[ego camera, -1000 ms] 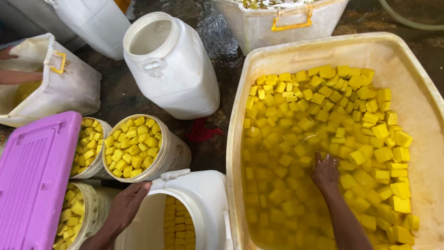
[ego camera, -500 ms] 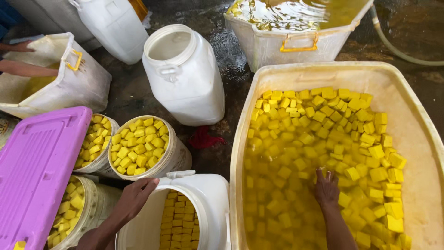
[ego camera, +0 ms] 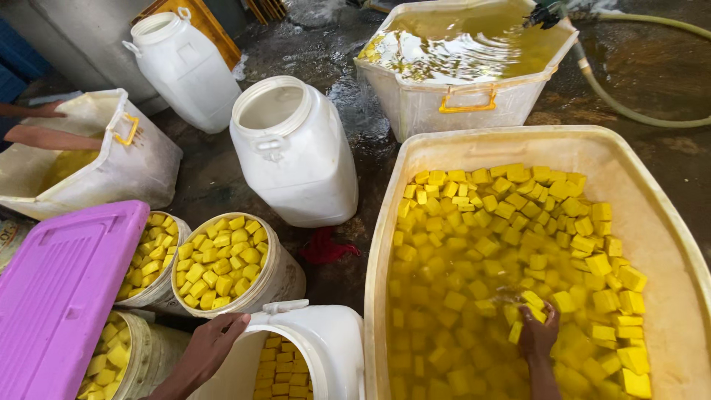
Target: The person sits on the wet floor and transfers yellow cheese blocks one at a time by hand from a large water-filled tray into a white plastic bucket, arranging the blocks inside the bucket. They occasionally steady the bucket with one hand while placing blocks with the other.
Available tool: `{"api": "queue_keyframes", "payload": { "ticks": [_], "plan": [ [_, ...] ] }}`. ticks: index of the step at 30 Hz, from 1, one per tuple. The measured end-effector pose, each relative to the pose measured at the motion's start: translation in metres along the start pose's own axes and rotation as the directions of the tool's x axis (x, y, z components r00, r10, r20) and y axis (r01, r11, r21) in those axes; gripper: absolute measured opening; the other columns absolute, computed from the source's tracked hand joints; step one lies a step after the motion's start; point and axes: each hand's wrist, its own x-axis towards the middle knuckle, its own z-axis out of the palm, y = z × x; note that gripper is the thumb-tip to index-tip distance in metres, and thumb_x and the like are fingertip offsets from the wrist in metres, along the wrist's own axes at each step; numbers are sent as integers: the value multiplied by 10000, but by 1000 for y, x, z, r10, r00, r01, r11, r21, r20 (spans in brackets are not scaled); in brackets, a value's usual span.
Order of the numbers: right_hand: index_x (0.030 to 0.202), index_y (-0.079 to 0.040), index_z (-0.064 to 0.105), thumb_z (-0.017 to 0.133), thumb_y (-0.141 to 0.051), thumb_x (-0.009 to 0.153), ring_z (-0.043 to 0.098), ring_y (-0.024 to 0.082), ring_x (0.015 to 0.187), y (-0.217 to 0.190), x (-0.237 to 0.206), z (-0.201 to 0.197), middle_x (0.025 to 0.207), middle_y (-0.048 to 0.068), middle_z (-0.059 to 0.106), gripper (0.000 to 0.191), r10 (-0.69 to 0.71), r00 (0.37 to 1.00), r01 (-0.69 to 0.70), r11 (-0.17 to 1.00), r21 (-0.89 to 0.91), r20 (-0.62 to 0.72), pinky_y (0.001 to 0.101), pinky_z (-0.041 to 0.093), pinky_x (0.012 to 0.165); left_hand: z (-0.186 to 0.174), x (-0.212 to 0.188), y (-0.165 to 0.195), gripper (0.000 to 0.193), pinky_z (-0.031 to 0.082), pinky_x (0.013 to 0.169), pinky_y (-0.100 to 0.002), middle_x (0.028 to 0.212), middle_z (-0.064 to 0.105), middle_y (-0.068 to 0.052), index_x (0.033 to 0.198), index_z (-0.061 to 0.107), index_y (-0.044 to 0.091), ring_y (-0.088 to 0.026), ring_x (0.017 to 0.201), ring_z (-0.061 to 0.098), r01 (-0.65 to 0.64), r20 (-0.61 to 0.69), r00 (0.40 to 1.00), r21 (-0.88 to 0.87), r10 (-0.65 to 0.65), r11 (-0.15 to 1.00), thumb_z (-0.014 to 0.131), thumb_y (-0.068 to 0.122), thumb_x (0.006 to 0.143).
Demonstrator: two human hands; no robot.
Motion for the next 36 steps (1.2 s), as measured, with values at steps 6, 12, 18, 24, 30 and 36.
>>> {"api": "queue_keyframes", "payload": {
  "ticks": [6, 12, 18, 24, 30, 36],
  "plan": [
    [1323, -3, 506, 687, -323, 911, 615, 250, 943, -28, -15, -9, 1138, 145, 629, 552, 226, 880, -462, 614, 640, 418, 373, 534, 759, -5, -5, 1, 626, 553, 936, -352, 1052, 776, -174, 1162, 771, -6, -250, 1008, 714, -114, -31, 993, -29, 113, 993, 603, 533, 893],
    [1334, 5, 509, 648, -320, 933, 638, 282, 966, -109, -61, 16, 1150, 173, 642, 534, 62, 839, -523, 367, 769, 541, 393, 567, 763, -23, -14, 8, 638, 545, 983, -376, 1101, 805, -204, 1198, 753, 42, -290, 1071, 765, -74, 27, 997, 4, 74, 997, 565, 580, 909],
    [1344, 12, 512, 609, -316, 955, 661, 314, 990, -236, -160, 45, 1163, 200, 655, 519, -182, 744, -549, 382, 743, 643, 412, 599, 767, -8, -65, 22, 508, 481, 1050, -422, 1255, 694, -186, 1269, 649, 85, -346, 1193, 638, -622, -541, 531, 274, 652, 734, 741, 348, 843],
    [1344, -23, 511, 578, -253, 944, 681, 326, 988, -337, -298, 84, 1152, 210, 665, 466, -183, 764, -405, 611, 681, 619, 434, 623, 829, 52, -148, 91, 699, 544, 951, -444, 1311, 696, -82, 1442, 553, 259, -234, 1166, 681, 181, 235, 971, -855, 50, 486, 515, 649, 864],
    [1300, -43, 520, 713, -111, 856, 695, 322, 1013, -360, -414, 108, 1168, 185, 649, 489, -479, 781, 183, 789, 587, 401, 435, 601, 852, 14, -188, 117, 770, 487, 982, -416, 1321, 606, -134, 1423, 593, 127, -251, 1152, 620, 413, 397, 910, -894, 118, -174, 532, 691, 904],
    [1251, -25, 592, 780, -124, 804, 679, 353, 1123, -364, -450, 107, 1242, 223, 650, 495, -797, 481, 742, 592, 315, 365, 454, 564, 938, 1, -200, 95, 584, 525, 950, -425, 1159, 688, -81, 1300, 626, 110, -238, 1049, 666, 395, 368, 918, -878, 144, -272, 524, 560, 942]
  ]
}}
